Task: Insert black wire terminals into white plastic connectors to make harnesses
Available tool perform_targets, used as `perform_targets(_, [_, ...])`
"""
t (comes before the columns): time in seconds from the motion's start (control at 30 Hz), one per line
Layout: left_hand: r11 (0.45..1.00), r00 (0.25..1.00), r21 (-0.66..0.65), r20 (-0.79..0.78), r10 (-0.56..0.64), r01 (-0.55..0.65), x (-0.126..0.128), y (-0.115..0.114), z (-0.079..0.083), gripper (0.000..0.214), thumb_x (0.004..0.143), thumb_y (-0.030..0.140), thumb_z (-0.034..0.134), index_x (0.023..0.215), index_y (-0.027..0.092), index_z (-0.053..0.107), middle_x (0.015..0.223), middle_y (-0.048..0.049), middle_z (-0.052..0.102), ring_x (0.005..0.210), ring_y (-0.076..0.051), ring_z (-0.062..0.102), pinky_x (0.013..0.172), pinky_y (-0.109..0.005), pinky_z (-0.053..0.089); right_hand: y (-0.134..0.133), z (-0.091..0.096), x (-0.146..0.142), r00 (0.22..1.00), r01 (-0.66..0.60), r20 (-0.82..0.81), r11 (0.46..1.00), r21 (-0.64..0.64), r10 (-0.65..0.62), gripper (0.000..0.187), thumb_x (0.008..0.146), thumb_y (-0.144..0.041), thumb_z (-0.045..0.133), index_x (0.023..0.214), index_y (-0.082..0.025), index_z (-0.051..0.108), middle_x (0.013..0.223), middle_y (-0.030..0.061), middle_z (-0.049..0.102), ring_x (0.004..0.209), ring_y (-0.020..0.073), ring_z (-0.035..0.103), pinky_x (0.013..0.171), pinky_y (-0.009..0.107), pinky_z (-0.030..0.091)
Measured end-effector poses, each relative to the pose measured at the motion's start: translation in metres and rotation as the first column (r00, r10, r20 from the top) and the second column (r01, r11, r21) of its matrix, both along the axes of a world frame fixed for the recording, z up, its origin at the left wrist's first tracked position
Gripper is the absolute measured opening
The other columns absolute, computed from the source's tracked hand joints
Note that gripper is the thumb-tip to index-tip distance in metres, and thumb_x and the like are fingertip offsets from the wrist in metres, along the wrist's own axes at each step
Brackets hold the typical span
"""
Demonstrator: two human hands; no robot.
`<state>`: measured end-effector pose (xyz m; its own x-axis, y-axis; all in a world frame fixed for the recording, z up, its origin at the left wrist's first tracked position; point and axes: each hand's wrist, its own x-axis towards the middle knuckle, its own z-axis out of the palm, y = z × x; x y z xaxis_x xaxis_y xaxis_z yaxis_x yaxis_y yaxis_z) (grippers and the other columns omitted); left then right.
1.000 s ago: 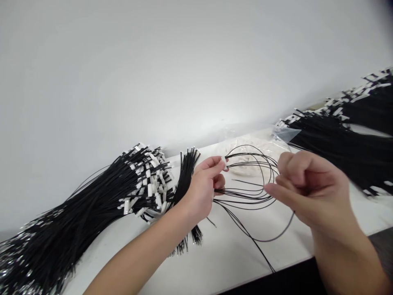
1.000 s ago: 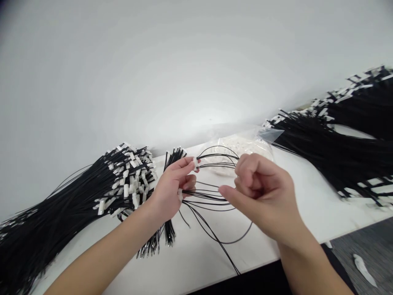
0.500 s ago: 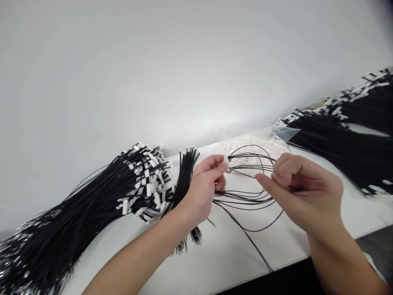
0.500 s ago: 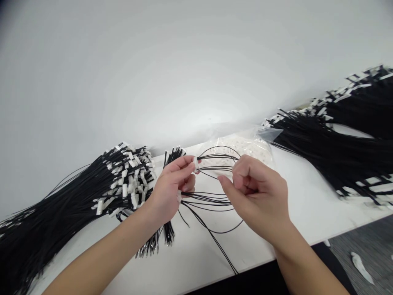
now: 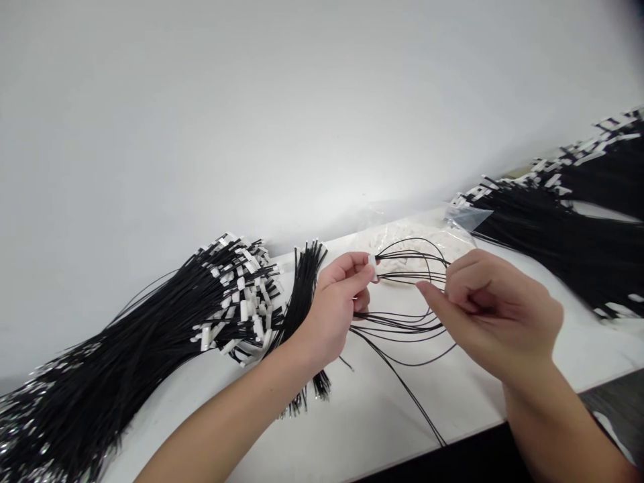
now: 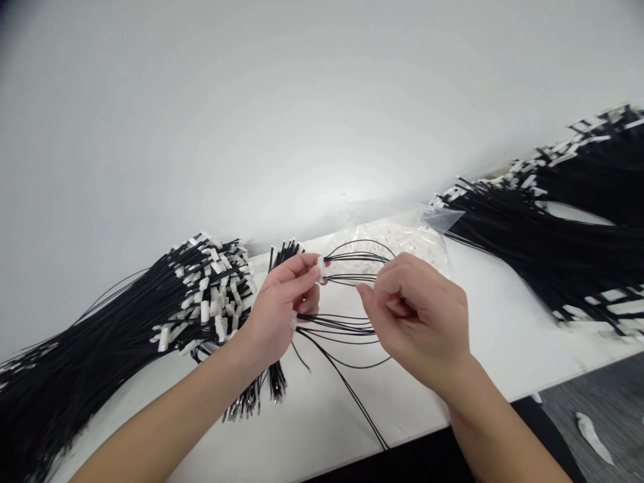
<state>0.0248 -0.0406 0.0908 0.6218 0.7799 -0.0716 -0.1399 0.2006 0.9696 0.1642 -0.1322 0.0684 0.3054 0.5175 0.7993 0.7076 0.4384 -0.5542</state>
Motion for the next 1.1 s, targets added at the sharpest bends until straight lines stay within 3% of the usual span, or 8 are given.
perform_targets(0.23, [1.0, 1.0, -0.001, 0.009, 0.003, -0.003, 0.001, 0.001, 0.0, 0.01, 0.077, 0.025, 0.056, 0.083, 0.018, 0.054, 0.071, 0.0031, 0.044, 0.044, -0.001, 0.031, 0.045, -0.019, 0.024, 0.006, 0.0, 0.0, 0.941, 0.189, 0.285, 0.982, 0.011, -0.185, 0.018, 0.065, -0.004, 0.064, 0.076, -0.017, 0.059, 0.08, 0.0023, 0.054, 0.052, 0.0043, 0.041, 0.043, 0.02, 0.036])
perform_targets(0.4, [1.0, 1.0, -0.006, 0.027, 0.009, -0.008, 0.001, 0.001, -0.001, 0.009, 0.076, 0.024, 0.055, 0.081, 0.017, 0.054, 0.071, 0.0025, 0.044, 0.044, -0.001, 0.031, 0.044, -0.019, 0.024, 0.007, -0.002, 0.001, 0.92, 0.232, 0.312, 0.971, 0.052, -0.237, 0.019, 0.066, -0.003, 0.064, 0.075, -0.02, 0.062, 0.077, 0.0011, 0.057, 0.055, 0.0058, 0.047, 0.047, 0.021, 0.04])
perform_targets(0.5, [1.0, 0.999, -0.001, 0.043, 0.03, -0.03, 0.0, 0.004, -0.001, 0.01, 0.075, 0.025, 0.057, 0.081, 0.017, 0.054, 0.072, 0.0018, 0.046, 0.044, -0.001, 0.031, 0.044, -0.019, 0.024, 0.006, 0.001, -0.004, 0.96, 0.242, 0.133, 0.969, 0.041, -0.245, 0.02, 0.066, -0.005, 0.065, 0.078, -0.021, 0.063, 0.079, 0.0015, 0.057, 0.055, 0.0069, 0.046, 0.044, 0.022, 0.038])
perform_targets(0.6, [0.997, 0.996, 0.003, 0.061, 0.071, -0.072, -0.001, 0.009, 0.0, 0.012, 0.074, 0.027, 0.058, 0.08, 0.017, 0.055, 0.073, 0.0015, 0.046, 0.044, -0.001, 0.03, 0.043, -0.018, 0.025, 0.004, 0.007, -0.001, 0.945, 0.22, -0.278, 0.966, 0.138, -0.175, 0.019, 0.064, -0.005, 0.063, 0.076, -0.02, 0.059, 0.077, 0.0022, 0.052, 0.058, 0.0096, 0.047, 0.042, 0.023, 0.036])
perform_targets(0.73, [0.993, 0.991, -0.03, 0.057, 0.119, -0.118, -0.004, 0.017, 0.003, 0.016, 0.072, 0.03, 0.06, 0.081, 0.017, 0.057, 0.075, 0.0015, 0.045, 0.043, -0.001, 0.029, 0.038, -0.018, 0.02, 0.0, 0.008, 0.033, 0.679, 0.094, -0.707, 0.931, 0.351, 0.198, 0.029, 0.056, 0.007, 0.05, 0.068, -0.019, 0.046, 0.076, -0.0002, 0.042, 0.066, 0.0093, 0.048, 0.049, 0.022, 0.043])
perform_targets(0.9, [0.988, 0.989, -0.085, 0.05, 0.136, -0.132, -0.006, 0.021, 0.002, 0.02, 0.07, 0.033, 0.062, 0.083, 0.018, 0.058, 0.079, 0.0015, 0.045, 0.044, -0.001, 0.03, 0.035, -0.016, 0.019, -0.001, -0.007, 0.076, 0.42, 0.045, -0.834, 0.91, 0.413, 0.358, 0.036, 0.051, 0.015, 0.038, 0.063, -0.019, 0.037, 0.071, -0.0041, 0.038, 0.065, 0.0027, 0.047, 0.075, 0.02, 0.047])
perform_targets(1.0, [0.985, 0.988, -0.097, 0.051, 0.146, -0.141, -0.006, 0.022, 0.0, 0.021, 0.069, 0.032, 0.062, 0.084, 0.018, 0.058, 0.081, 0.0012, 0.045, 0.044, -0.001, 0.03, 0.035, -0.016, 0.02, 0.0, -0.013, 0.08, 0.406, 0.032, -0.828, 0.9, 0.434, 0.385, 0.039, 0.054, 0.018, 0.042, 0.066, -0.019, 0.04, 0.073, -0.0057, 0.041, 0.067, 0.0005, 0.049, 0.088, 0.018, 0.042])
perform_targets(1.1, [0.985, 0.988, -0.101, 0.046, 0.147, -0.141, -0.006, 0.022, 0.0, 0.022, 0.069, 0.032, 0.063, 0.085, 0.018, 0.058, 0.082, 0.0011, 0.045, 0.044, -0.001, 0.03, 0.034, -0.016, 0.02, -0.001, -0.013, 0.077, 0.481, 0.037, -0.794, 0.897, 0.441, 0.371, 0.037, 0.058, 0.018, 0.048, 0.064, -0.019, 0.041, 0.072, -0.0072, 0.042, 0.069, -0.0006, 0.052, 0.096, 0.021, 0.038])
